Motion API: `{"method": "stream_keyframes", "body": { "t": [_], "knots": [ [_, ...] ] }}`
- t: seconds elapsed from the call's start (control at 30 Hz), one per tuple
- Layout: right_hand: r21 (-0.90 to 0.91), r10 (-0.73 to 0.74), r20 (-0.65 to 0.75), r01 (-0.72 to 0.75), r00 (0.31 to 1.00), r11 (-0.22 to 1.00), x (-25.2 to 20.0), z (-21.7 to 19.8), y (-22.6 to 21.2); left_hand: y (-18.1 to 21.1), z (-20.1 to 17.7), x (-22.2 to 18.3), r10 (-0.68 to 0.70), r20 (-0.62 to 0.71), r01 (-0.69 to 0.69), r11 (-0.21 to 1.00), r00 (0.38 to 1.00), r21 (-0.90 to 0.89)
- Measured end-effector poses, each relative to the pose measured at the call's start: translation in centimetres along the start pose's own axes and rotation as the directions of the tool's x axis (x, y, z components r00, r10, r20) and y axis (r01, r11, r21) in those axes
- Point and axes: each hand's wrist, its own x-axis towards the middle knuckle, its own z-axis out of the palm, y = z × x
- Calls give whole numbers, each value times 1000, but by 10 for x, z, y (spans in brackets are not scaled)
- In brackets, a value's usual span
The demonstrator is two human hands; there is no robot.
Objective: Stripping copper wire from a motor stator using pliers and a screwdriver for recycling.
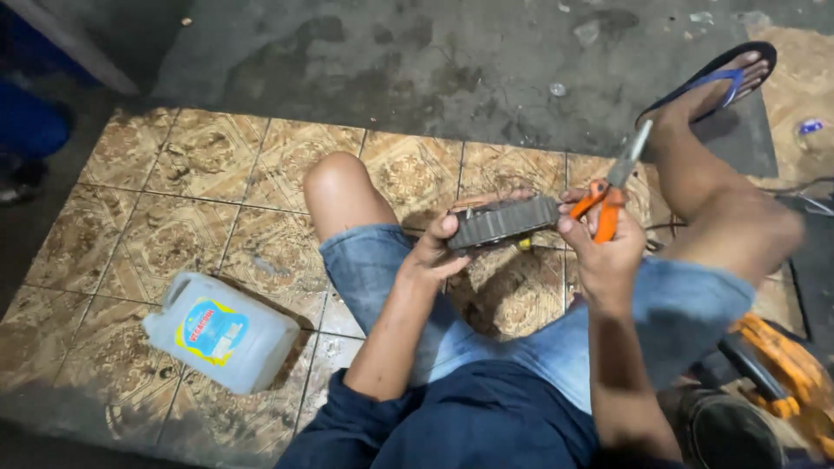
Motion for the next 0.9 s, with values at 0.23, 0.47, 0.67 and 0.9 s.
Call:
{"method": "stream_keyframes", "body": {
  "t": [0.23, 0.47, 0.67, 0.9],
  "knots": [
    [-128, -237, 51, 242, 970, 962, -2, 27, -37, 27, 33, 5, -160, 5, 160, 986, 987, -53],
    [-313, -246, -287, 152, 926, 937, -21, -4, -9, 32, 76, 24, -366, -225, 398, 910, 903, 117],
    [-390, -281, -318, 145, 905, 909, -16, -8, 3, 24, 90, 31, -368, -256, 401, 912, 894, 86],
    [147, 108, -326, -63, 939, 987, -33, -22, -26, 9, 108, 26, -257, -274, 250, 966, 927, -60]
  ]
}}
